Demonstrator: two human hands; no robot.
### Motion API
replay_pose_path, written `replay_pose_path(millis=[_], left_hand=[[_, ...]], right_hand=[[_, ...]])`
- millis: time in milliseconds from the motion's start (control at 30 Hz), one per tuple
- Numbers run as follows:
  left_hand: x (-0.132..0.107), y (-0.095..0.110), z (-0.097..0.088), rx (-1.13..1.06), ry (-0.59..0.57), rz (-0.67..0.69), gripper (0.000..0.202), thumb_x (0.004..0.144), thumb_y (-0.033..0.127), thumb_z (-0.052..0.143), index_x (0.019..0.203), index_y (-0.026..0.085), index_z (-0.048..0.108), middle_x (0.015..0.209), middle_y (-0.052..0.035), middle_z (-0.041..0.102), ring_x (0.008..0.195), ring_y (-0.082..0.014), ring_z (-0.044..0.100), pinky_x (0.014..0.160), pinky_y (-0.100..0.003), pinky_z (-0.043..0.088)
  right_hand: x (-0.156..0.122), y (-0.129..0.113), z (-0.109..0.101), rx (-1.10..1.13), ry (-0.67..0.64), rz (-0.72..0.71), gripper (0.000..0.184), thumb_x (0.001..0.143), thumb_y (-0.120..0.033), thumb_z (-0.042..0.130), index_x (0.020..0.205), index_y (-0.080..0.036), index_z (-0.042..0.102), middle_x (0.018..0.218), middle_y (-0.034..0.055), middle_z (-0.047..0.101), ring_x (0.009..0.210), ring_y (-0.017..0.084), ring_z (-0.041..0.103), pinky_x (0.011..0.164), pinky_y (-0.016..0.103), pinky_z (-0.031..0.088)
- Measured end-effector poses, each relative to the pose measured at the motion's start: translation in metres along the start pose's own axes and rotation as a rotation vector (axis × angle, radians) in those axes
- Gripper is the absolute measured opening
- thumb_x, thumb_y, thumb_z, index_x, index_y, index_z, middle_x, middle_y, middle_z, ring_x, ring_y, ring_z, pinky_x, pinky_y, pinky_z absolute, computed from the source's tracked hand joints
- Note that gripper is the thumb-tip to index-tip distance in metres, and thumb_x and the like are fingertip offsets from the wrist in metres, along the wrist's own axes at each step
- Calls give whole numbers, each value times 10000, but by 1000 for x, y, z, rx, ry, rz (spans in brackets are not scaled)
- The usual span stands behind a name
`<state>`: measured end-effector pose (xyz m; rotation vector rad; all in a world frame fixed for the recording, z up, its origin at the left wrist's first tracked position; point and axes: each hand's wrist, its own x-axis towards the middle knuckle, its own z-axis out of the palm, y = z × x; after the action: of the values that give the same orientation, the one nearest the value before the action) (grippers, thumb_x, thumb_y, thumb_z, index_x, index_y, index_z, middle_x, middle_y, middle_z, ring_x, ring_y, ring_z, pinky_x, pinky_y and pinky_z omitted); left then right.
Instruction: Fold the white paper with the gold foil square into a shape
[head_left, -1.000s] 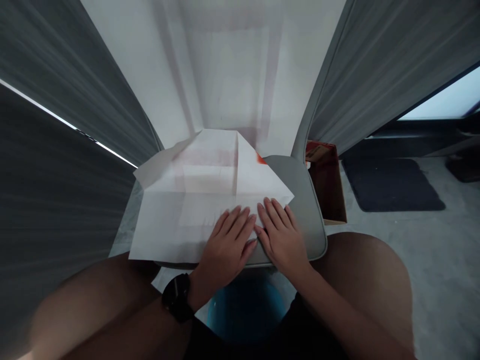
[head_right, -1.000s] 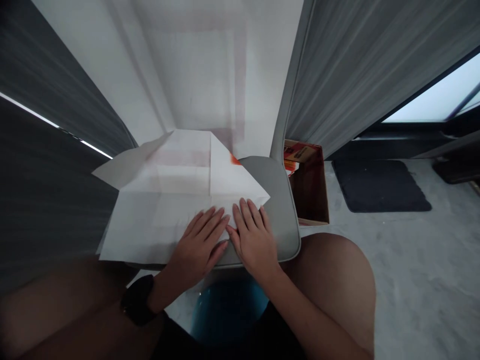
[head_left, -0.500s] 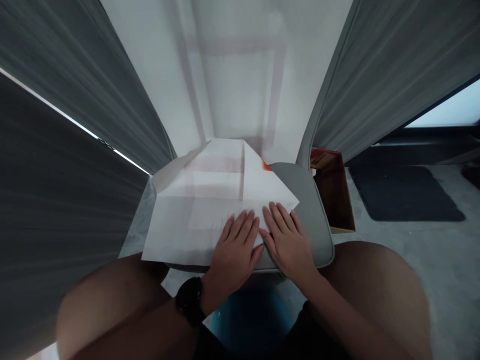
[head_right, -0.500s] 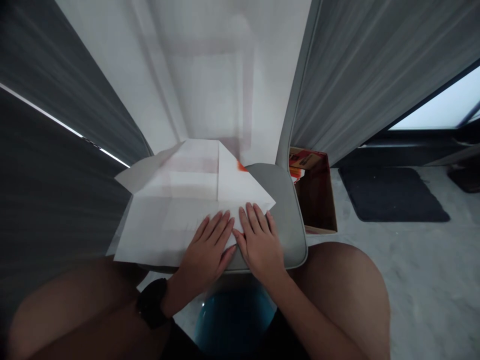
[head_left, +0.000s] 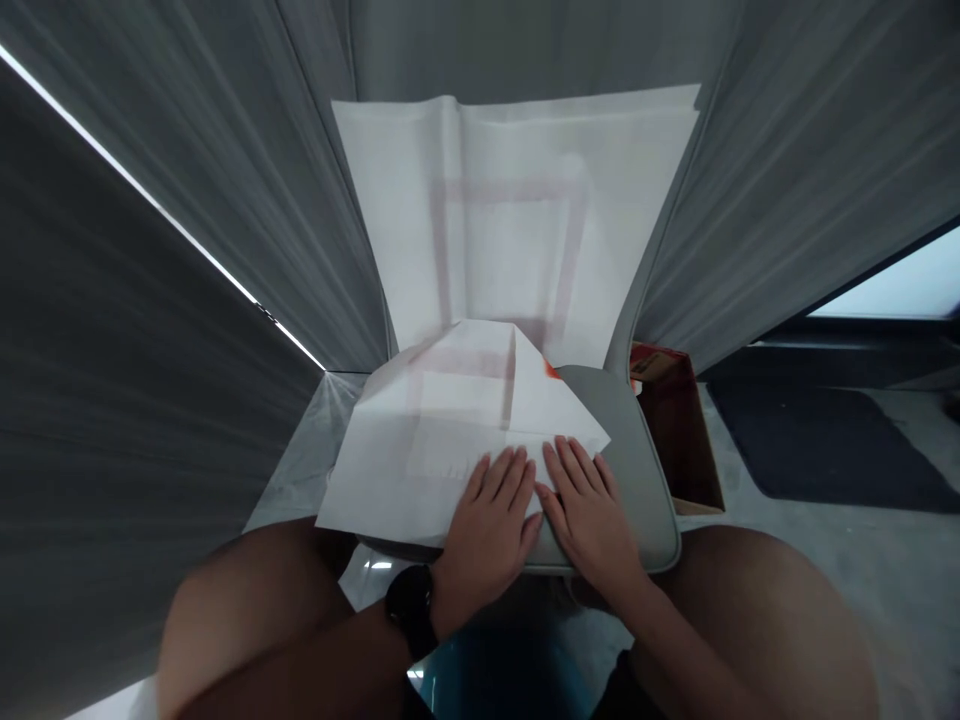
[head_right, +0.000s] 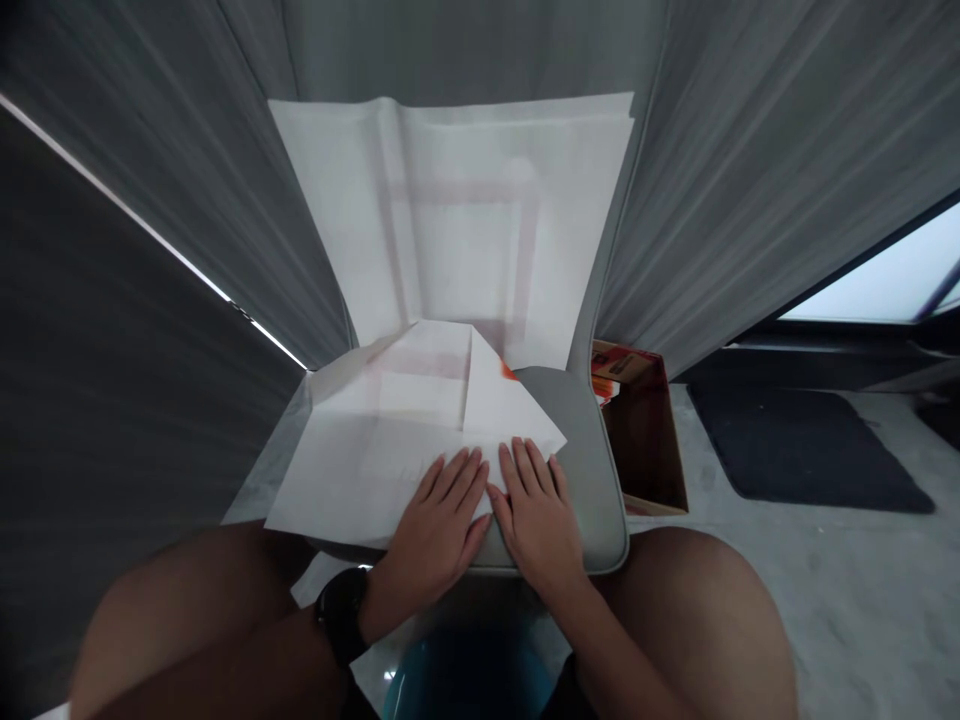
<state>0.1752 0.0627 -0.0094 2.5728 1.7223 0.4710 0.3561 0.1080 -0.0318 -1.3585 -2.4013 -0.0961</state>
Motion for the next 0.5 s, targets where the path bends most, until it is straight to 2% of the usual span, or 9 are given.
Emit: replay_pose_path(millis=[300, 500], left_hand=[[0, 0, 2, 3, 13, -10, 561, 1106, 411, 387, 1581, 117, 443, 1679, -109, 416, 1590, -250, 321, 1308, -477, 281], [-1, 0, 1, 1, 0, -8, 546, 1096, 357, 406, 1579, 107, 448, 1681, -124, 407, 1583, -270, 336, 1302, -505, 297]], right_hand=[[-1, 3, 3, 11, 1, -11, 546, 1119, -423, 355, 1583, -161, 476, 1613, 143, 507, 1520, 312, 440, 1226, 537, 322], [2, 0, -1, 33, 5, 6, 515, 1110, -417, 400, 1546, -174, 528, 1598, 144, 524, 1507, 303, 465, 1217, 541, 358]])
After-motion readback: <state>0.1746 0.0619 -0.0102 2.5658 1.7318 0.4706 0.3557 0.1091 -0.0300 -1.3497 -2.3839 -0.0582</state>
